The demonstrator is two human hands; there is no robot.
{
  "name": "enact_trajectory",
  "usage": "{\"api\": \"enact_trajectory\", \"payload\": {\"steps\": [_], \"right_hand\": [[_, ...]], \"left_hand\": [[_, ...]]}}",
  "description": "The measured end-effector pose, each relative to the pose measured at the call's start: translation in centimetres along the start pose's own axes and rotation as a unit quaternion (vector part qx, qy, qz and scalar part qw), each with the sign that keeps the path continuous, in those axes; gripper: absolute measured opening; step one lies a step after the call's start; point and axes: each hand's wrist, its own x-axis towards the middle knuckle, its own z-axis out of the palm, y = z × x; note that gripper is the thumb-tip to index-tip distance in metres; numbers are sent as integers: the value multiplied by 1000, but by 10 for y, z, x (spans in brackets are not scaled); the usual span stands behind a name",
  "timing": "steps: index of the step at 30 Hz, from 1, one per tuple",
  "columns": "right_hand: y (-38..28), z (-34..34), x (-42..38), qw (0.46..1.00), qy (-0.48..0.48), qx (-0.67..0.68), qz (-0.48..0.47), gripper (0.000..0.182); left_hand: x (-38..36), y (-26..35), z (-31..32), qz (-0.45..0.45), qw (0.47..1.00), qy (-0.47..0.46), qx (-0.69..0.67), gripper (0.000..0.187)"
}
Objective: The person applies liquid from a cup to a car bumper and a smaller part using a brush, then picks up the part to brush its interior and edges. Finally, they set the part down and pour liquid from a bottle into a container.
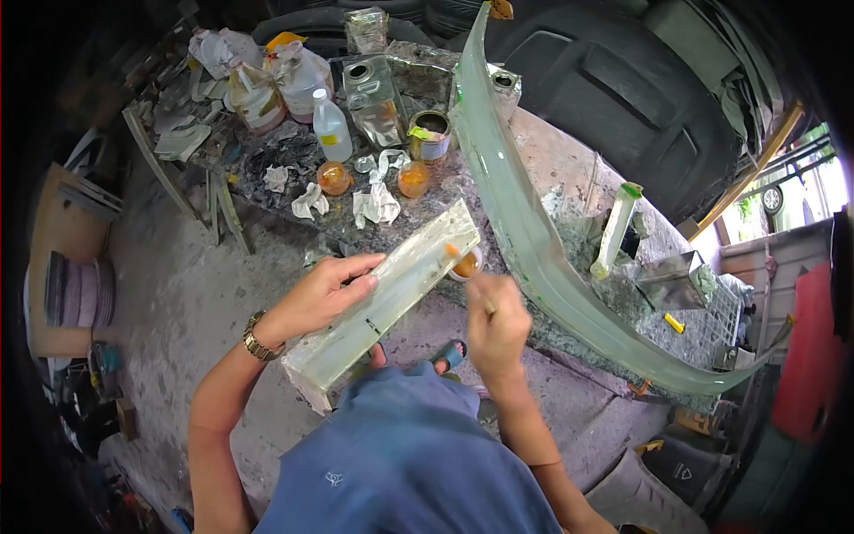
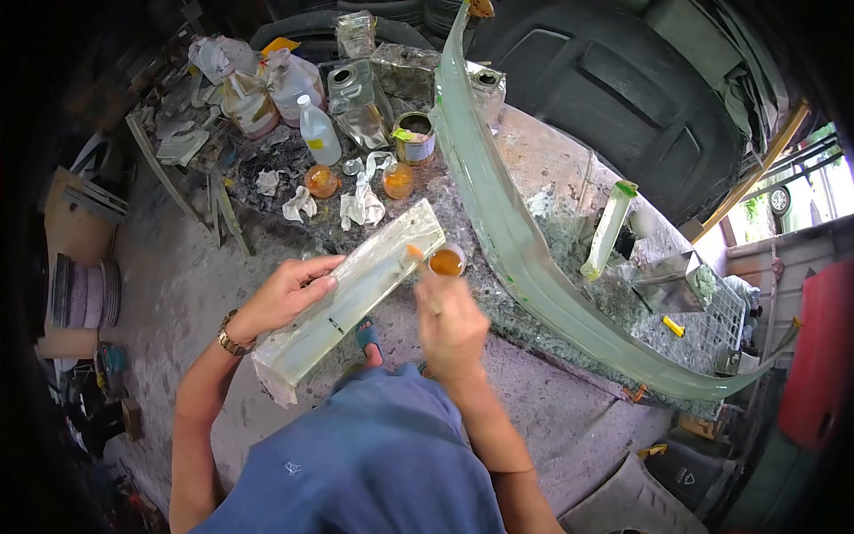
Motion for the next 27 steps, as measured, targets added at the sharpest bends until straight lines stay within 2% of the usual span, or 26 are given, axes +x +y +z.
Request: {"api": "enact_trajectory", "payload": {"steps": [1,2,4,12,15,17,21,23,27], "right_hand": [[-7,4,-6,998,-24,0,-61,16],[-15,7,-12,998,-24,0,-61,16],[-32,9,-21,992,-111,10,-63,22],[-51,8,-38,975,-178,81,-110,25],[-56,5,-38,961,-230,118,-102,19],[-56,1,-33,922,-259,284,48,15],[-32,-5,-13,944,-198,242,106,10],[-21,-4,0,938,-136,249,198,10],[0,-7,13,940,-89,244,220,10]], "left_hand": [[1,-1,1,0,1000,0,0,35],[2,-3,2,9,1000,6,-2,35],[4,-2,3,19,1000,11,-5,35],[3,-7,3,3,1000,6,-22,36],[3,-10,3,-5,1000,9,-9,37],[0,-8,2,-8,1000,6,1,36],[-1,-5,1,11,1000,2,10,37],[-1,-6,1,23,999,-7,25,36],[-6,4,1,19,1000,-4,17,36]]}}
